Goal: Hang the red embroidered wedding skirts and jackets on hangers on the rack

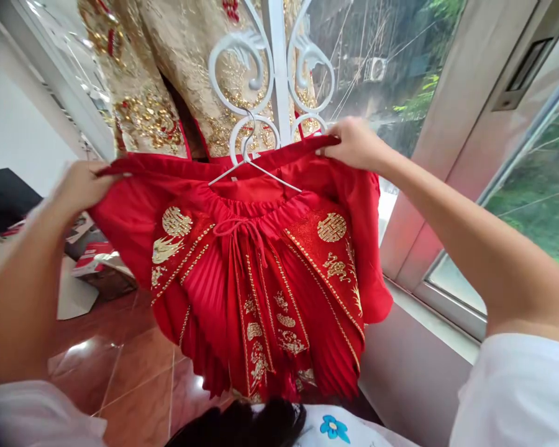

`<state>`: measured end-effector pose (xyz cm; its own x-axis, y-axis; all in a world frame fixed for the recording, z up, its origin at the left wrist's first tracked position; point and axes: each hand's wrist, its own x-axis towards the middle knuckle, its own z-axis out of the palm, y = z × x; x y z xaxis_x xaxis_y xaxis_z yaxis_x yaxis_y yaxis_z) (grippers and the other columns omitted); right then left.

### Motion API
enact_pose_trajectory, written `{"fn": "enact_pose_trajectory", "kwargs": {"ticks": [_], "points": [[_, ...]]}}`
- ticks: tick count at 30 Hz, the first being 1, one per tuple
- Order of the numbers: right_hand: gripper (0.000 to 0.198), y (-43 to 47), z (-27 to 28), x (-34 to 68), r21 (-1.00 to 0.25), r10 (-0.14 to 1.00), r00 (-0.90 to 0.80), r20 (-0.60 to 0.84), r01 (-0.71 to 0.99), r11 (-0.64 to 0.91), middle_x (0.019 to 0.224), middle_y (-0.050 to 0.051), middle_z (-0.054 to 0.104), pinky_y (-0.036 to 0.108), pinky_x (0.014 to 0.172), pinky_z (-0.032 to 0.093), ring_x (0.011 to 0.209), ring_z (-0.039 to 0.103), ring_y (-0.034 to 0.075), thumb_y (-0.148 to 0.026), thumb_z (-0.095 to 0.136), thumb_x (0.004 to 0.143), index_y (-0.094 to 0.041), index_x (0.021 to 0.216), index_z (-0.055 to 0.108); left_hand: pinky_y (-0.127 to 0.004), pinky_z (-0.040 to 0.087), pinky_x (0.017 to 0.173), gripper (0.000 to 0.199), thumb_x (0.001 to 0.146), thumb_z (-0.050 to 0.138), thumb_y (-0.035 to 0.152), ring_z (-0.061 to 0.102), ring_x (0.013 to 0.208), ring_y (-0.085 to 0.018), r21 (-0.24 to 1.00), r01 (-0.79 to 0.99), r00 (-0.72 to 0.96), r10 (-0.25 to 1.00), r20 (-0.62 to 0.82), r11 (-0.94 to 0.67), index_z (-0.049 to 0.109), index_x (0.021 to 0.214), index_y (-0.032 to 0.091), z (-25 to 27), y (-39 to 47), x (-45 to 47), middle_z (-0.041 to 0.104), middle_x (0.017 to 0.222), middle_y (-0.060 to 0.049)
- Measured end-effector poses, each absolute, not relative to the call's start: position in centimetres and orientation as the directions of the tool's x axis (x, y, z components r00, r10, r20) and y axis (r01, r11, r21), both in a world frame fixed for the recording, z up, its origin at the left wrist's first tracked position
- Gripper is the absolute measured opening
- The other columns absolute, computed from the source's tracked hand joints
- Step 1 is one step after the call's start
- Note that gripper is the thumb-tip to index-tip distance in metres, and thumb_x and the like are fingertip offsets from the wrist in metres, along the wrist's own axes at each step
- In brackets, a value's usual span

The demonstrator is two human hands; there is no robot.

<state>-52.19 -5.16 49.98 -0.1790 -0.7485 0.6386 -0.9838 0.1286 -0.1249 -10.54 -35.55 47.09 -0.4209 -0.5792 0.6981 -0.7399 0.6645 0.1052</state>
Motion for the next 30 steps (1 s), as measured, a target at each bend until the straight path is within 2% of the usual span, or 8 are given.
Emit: {"fn": "enact_pose_trajectory", "kwargs": {"ticks": [4,7,9,12,19,24,27,30], "points": [[0.039,-1.6,49.8,-49.5,0.053,-0.718,-0.242,0.652,-0.93,0.363,0.072,0.008,0.064,0.026,0.061,0.03,0.066,0.051,0.008,-0.038,0.055,0.084,-0.001,0.082,0.067,-0.041,0.048,0.083,0.038,0.086,0.049,0.036,0.051,0.065,-0.008,0.014,-0.83,-0.438,-0.666,0.603,0.558,0.07,0.09,0.004,48.7,-28.6,-9.2,0.057,0.062,0.002],[0.031,0.8,48.0,-45.7,0.118,-0.676,-0.274,0.684,-0.873,0.474,0.07,0.011,0.062,0.032,0.066,0.036,0.07,0.056,0.016,-0.033,0.052,0.087,-0.006,0.088,0.068,-0.052,0.049,0.079,0.041,0.082,0.05,0.024,0.061,0.076,-0.021,-0.047,-0.914,-0.323,-0.653,0.685,0.403,0.062,0.121,0.023,46.6,-20.2,-9.5,0.063,0.075,-0.003],[0.027,1.2,46.3,-42.1,0.123,-0.675,-0.256,0.692,-0.879,0.46,0.063,0.009,0.058,0.035,0.066,0.04,0.065,0.056,0.017,-0.02,0.049,0.087,-0.008,0.105,0.065,-0.051,0.051,0.072,0.062,0.077,0.051,0.02,0.062,0.07,-0.025,-0.067,-0.922,-0.314,-0.635,0.706,0.381,0.044,0.138,0.02,44.7,-14.9,-11.6,0.061,0.068,-0.006],[0.058,-0.7,42.9,-36.9,0.127,-0.744,-0.213,0.633,-0.92,0.371,0.057,0.005,0.055,0.031,0.057,0.041,0.053,0.052,0.015,-0.003,0.037,0.082,-0.012,0.139,0.04,-0.037,0.053,0.057,0.061,0.083,0.041,0.021,0.055,0.046,-0.021,-0.08,-0.827,-0.474,-0.615,0.63,0.556,0.036,0.142,0.012,41.1,-9.9,-17.8,0.052,0.049,-0.003],[0.066,-5.9,33.3,-37.3,-0.136,-0.632,-0.296,0.717,-0.947,0.29,0.083,0.011,0.063,0.031,0.061,0.047,0.068,0.056,0.019,-0.014,0.029,0.087,-0.011,0.149,0.007,-0.031,0.05,0.071,0.057,0.09,0.037,0.025,0.064,0.076,-0.021,0.118,-0.684,-0.373,-0.485,0.791,0.72,0.025,0.143,0.008,29.0,-13.6,-25.5,0.065,0.086,-0.012],[0.075,-3.2,26.5,-40.6,-0.19,-0.388,-0.348,0.853,-0.901,0.391,0.113,0.022,0.055,0.041,0.078,0.046,0.099,0.053,0.03,-0.035,0.052,0.077,-0.002,0.139,0.024,-0.052,0.039,0.087,0.055,0.072,0.065,0.039,0.053,0.103,-0.036,0.283,-0.816,0.01,-0.476,0.879,0.505,0.049,0.114,0.007,20.8,-15.8,-19.1,0.056,0.106,-0.021],[0.033,-1.9,24.4,-42.0,-0.218,-0.513,-0.446,0.733,-0.869,0.444,0.096,0.018,0.061,0.034,0.068,0.043,0.086,0.056,0.026,-0.028,0.044,0.08,-0.009,0.105,0.055,-0.048,0.041,0.084,0.029,0.076,0.06,0.033,0.052,0.103,-0.035,0.352,-0.841,0.011,-0.636,0.772,0.412,0.056,0.098,0.013,19.7,-15.1,-15.3,0.057,0.106,-0.019],[0.023,0.0,25.3,-42.3,-0.193,-0.694,-0.356,0.626,-0.933,0.305,0.065,0.008,0.056,0.028,0.055,0.034,0.06,0.049,0.017,-0.024,0.035,0.083,-0.018,0.067,0.049,-0.036,0.042,0.065,0.016,0.086,0.047,0.03,0.06,0.078,-0.027,0.352,-0.845,-0.109,-0.774,0.624,0.403,0.056,0.076,0.02,22.1,-12.5,-12.4,0.064,0.082,-0.01]]}}
